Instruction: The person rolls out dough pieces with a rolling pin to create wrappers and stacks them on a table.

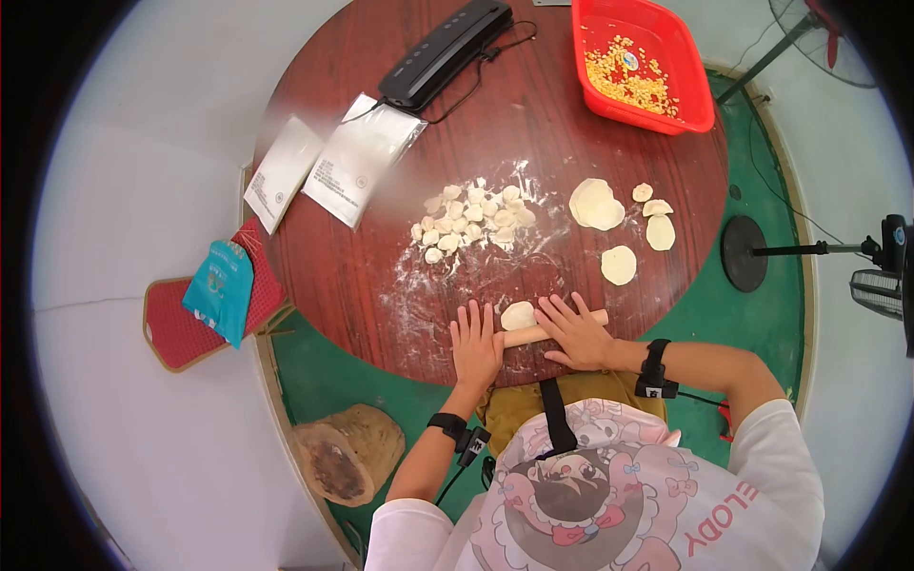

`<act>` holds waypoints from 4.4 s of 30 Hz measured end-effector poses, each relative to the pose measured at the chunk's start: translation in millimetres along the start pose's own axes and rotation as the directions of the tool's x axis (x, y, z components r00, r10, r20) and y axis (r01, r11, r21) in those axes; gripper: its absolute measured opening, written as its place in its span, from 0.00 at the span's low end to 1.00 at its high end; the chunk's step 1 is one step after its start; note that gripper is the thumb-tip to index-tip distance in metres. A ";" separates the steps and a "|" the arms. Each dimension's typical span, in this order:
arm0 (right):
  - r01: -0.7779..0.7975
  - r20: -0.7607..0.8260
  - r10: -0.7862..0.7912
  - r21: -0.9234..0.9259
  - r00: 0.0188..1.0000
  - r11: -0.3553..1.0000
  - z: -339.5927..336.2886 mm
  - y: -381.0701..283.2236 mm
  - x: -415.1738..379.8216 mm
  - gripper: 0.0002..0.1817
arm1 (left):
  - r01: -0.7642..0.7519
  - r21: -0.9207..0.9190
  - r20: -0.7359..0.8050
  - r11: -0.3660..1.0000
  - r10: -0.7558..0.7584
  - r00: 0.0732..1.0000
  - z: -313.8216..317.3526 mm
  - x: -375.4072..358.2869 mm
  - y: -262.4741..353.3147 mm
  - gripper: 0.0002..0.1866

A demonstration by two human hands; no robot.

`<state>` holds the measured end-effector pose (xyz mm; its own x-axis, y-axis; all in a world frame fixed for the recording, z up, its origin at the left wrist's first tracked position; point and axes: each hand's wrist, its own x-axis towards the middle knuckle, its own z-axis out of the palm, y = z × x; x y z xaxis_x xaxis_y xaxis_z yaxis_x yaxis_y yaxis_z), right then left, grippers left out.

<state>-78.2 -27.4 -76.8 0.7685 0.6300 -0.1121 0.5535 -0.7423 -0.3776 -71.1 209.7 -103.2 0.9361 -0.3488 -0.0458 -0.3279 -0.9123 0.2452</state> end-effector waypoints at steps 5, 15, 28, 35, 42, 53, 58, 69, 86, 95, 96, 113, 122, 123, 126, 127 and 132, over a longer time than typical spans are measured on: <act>-0.004 -0.012 0.003 -0.055 1.000 0.998 -2.5 9.4 16.6 0.40 | 0.004 -0.072 -0.035 0.997 -0.006 0.999 4.0 9.3 -4.1 0.29; -0.007 -0.119 -0.005 -0.105 0.993 0.994 -14.5 47.1 76.7 0.37 | 0.125 -0.011 -0.156 0.992 -0.125 0.980 -3.8 65.6 -16.9 0.31; 0.063 -0.027 -0.067 -0.122 0.997 0.991 -12.6 19.2 22.7 0.35 | 0.067 -0.130 0.019 0.989 -0.065 0.998 -2.6 20.0 -3.4 0.29; 0.134 -0.110 -0.166 -0.256 0.980 0.957 -16.7 16.7 5.1 0.13 | -0.034 -0.147 0.019 0.989 0.037 0.999 -16.2 46.6 14.7 0.17; 0.193 -0.049 -0.208 -0.223 0.977 0.956 -42.5 25.3 -36.6 0.15 | 0.180 -0.279 0.155 0.943 -0.141 0.978 -8.2 50.1 26.8 0.13; 0.038 -0.104 -0.051 -0.127 0.993 0.991 -56.6 30.6 -79.3 0.16 | 0.238 -0.436 0.188 0.868 -0.171 0.967 -15.0 51.4 34.0 0.07; 0.020 -0.098 -0.029 -0.090 0.995 0.996 -58.5 34.6 -88.9 0.16 | 0.517 -0.737 0.424 0.436 -0.298 0.855 -31.9 55.9 44.7 0.08; 0.034 -0.112 -0.036 -0.023 0.993 0.999 -48.0 35.5 -57.1 0.18 | 0.828 -0.518 0.710 0.213 -0.433 0.556 -35.5 36.2 22.9 0.15; -0.040 -0.225 0.059 0.088 0.972 0.995 -4.6 25.8 39.5 0.20 | 0.221 -0.014 -0.030 0.975 -0.221 0.975 -0.4 32.0 11.7 0.28; -0.352 -0.340 0.317 -0.047 0.886 0.935 2.4 46.1 85.3 0.29 | 0.227 0.041 -0.168 0.973 -0.218 0.962 5.0 70.9 0.0 0.30; -0.352 -0.335 0.311 -0.070 0.890 0.933 0.5 46.9 87.4 0.29 | 0.240 0.044 -0.162 0.970 -0.230 0.960 4.4 73.2 0.1 0.31; -0.155 -0.182 0.155 0.012 0.971 0.988 2.7 1.7 16.1 0.37 | -0.038 0.002 -0.063 0.999 0.038 0.997 -2.1 -0.9 6.7 0.34; -0.162 -0.219 0.140 -0.089 0.966 0.983 -6.7 41.1 74.7 0.35 | 0.044 0.024 -0.086 0.999 -0.042 0.995 -6.3 50.7 -3.6 0.33; -0.160 -0.218 0.135 -0.102 0.967 0.982 -7.9 44.4 80.2 0.35 | 0.051 0.035 -0.105 0.998 -0.047 0.993 -6.1 54.5 -4.8 0.33; -0.153 -0.235 0.119 -0.129 0.965 0.980 -8.6 46.7 84.1 0.35 | 0.071 0.014 -0.101 0.997 -0.069 0.993 -6.4 58.8 -5.5 0.33; -0.148 -0.236 0.114 -0.134 0.965 0.980 -8.9 47.1 83.8 0.36 | 0.070 0.014 -0.100 0.997 -0.068 0.993 -7.4 57.4 -4.2 0.33; -0.132 -0.210 0.108 -0.102 0.972 0.986 -1.2 34.6 59.0 0.36 | 0.061 0.019 -0.022 0.998 -0.060 0.998 -7.0 32.6 4.4 0.34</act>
<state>-13.3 -16.2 -95.4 0.8741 0.4837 0.0435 0.4770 -0.8383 -0.2641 -41.2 195.8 -96.9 0.9568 -0.2882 -0.0391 -0.2727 -0.9357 0.2238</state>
